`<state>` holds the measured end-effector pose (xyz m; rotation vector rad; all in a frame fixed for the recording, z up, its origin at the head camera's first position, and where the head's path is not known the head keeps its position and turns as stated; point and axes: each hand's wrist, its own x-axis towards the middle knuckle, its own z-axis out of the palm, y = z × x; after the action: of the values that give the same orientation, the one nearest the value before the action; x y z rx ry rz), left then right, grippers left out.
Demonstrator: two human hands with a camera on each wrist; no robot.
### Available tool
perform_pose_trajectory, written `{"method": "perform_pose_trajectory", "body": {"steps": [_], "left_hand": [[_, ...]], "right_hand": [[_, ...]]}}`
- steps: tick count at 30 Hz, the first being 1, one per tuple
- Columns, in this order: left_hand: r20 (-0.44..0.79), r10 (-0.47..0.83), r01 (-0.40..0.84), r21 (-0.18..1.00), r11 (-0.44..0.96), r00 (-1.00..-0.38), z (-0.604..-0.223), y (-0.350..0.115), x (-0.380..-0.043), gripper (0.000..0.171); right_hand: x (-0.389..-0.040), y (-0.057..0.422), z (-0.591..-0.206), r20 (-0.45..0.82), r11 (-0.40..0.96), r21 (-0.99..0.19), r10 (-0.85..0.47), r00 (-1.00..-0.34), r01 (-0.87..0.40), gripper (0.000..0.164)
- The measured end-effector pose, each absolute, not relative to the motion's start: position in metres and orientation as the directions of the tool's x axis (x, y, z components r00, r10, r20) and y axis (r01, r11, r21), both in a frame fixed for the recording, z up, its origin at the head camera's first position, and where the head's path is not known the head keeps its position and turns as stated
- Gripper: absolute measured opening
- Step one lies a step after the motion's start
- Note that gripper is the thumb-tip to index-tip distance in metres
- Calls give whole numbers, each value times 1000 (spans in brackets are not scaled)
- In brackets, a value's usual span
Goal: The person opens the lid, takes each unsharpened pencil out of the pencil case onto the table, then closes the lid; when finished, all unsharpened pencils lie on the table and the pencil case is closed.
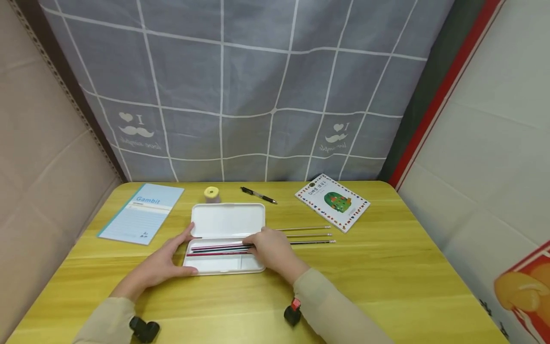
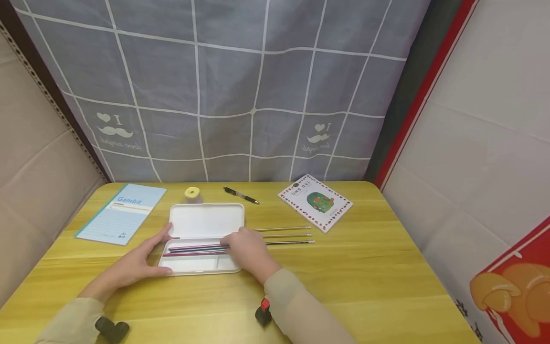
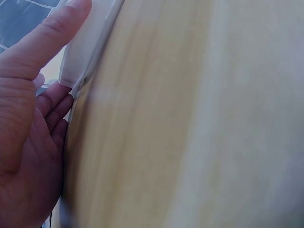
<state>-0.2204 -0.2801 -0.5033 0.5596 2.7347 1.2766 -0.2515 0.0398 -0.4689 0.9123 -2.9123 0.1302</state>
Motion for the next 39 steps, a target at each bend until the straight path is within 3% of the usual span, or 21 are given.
{"method": "perform_pose_trajectory", "body": {"steps": [14,22,29,34,39], "left_hand": [[88,360,296,760,578,-929,-498,-280,-219,121],[95,363,304,757,578,-927,-498,-279,-219,121],[92,358,299,756,583,-929,-500,-278,-219,122],[79,347,283,756,591,-935,-499,-278,-218,121],[69,344,276,749,602,-936,-498,-279,-218,121]], "right_hand": [[-254,35,-466,86,768,59,-640,-764,-637,9],[-252,38,-468,142,760,78,-649,-747,-645,7],[-253,44,-475,196,800,-123,-560,-805,-587,18],[-253,46,-475,229,775,-271,-525,-820,-571,16],[-253,47,-476,272,741,-251,-564,-780,-623,12]]}}
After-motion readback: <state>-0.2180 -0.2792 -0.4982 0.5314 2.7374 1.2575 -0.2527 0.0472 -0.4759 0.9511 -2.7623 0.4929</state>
